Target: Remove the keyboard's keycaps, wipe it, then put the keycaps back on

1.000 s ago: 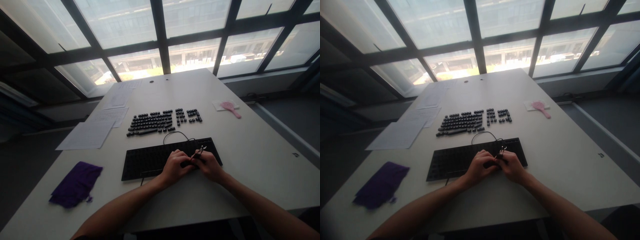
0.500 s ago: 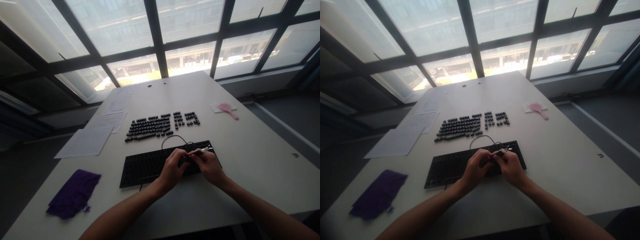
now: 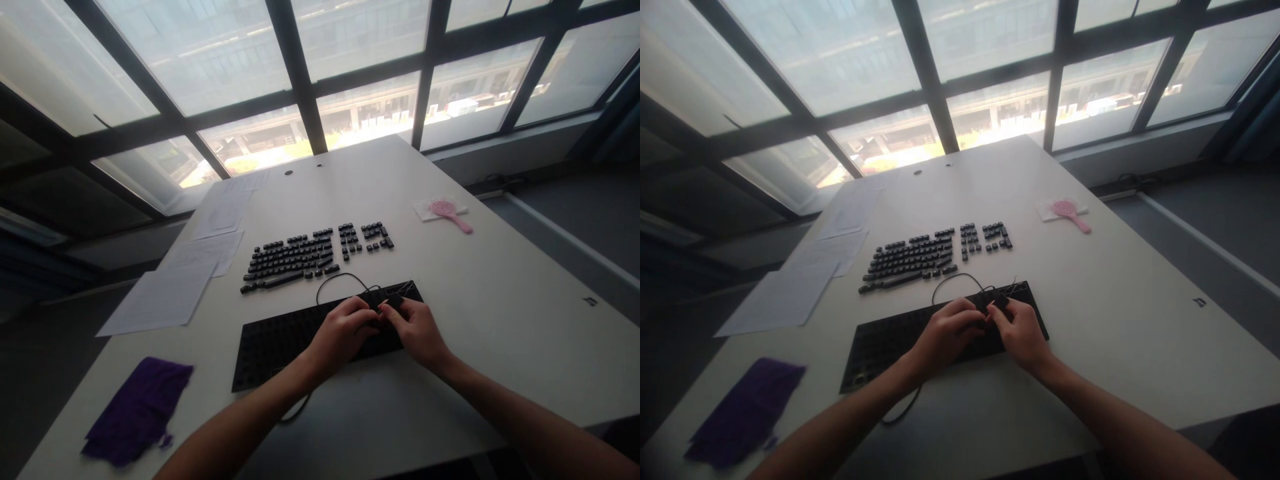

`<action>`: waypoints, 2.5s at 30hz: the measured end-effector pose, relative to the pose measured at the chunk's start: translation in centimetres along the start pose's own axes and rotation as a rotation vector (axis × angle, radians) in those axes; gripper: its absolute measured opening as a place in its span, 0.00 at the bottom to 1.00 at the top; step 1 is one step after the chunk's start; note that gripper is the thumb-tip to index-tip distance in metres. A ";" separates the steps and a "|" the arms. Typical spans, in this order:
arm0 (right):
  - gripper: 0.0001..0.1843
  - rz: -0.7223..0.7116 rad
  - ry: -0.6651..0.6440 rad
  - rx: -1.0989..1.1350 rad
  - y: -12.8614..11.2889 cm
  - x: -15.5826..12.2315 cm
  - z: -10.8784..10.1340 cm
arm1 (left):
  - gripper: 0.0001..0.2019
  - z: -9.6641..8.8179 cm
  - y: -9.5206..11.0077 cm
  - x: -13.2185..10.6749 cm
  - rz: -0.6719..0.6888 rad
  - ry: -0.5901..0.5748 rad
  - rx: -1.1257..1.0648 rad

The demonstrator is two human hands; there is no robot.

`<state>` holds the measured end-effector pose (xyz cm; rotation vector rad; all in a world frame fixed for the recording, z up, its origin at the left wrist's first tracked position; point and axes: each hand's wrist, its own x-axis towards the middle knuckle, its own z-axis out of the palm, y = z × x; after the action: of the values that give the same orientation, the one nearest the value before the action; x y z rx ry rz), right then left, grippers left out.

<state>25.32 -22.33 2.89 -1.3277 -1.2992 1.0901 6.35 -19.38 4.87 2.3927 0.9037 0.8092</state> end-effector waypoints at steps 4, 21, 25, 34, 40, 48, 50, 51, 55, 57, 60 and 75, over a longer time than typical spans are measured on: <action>0.18 0.014 0.034 -0.014 0.1 0.4 -0.4 | 0.10 -1.6 -3.6 3.2 -0.184 0.131 0.119; 0.17 0.016 -0.010 0.029 0.6 0.6 -1.9 | 0.14 -1.9 -10.2 8.1 -0.632 0.077 0.417; 0.12 -0.049 -0.136 -0.050 0.5 0.6 -3.1 | 0.08 -1.9 -5.8 5.7 -0.397 0.171 0.276; 0.07 -0.247 -0.324 -0.160 0.4 -0.3 -2.4 | 0.14 2.1 1.2 -1.1 -0.219 -0.165 -0.036; 0.09 -0.352 -0.452 -0.406 0.1 -0.5 -2.1 | 0.15 3.0 0.4 -1.9 -0.197 -0.146 0.086; 0.13 -0.467 -0.370 -0.407 1.5 -1.8 -1.3 | 0.07 3.9 0.5 -2.3 -0.158 -0.101 0.136; 0.13 -0.391 -0.316 -0.313 1.8 -1.7 -1.2 | 0.07 3.9 0.5 -2.3 -0.150 -0.090 0.114; 0.12 -0.356 -0.298 -0.278 1.9 -1.6 -1.2 | 0.07 4.0 0.5 -2.3 -0.148 -0.085 0.104; 0.10 -0.236 -0.251 -0.190 2.0 -1.4 -1.4 | 0.08 3.8 0.5 -2.3 -0.167 -0.058 0.052; 0.10 -0.203 -0.228 -0.161 1.9 -1.4 -1.5 | 0.09 3.7 0.4 -2.3 -0.178 -0.037 0.007; 0.11 -0.240 -0.187 -0.161 1.6 -1.5 -1.3 | 0.09 3.7 0.3 -2.5 -0.176 0.023 -0.093; 0.12 -0.115 -0.132 -0.112 1.2 -1.7 -1.1 | 0.11 3.4 1.2 -2.7 0.074 0.049 0.103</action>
<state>26.51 -24.09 1.83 -1.2624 -1.5341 1.0520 7.49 -22.83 2.14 2.5185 0.9001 0.8730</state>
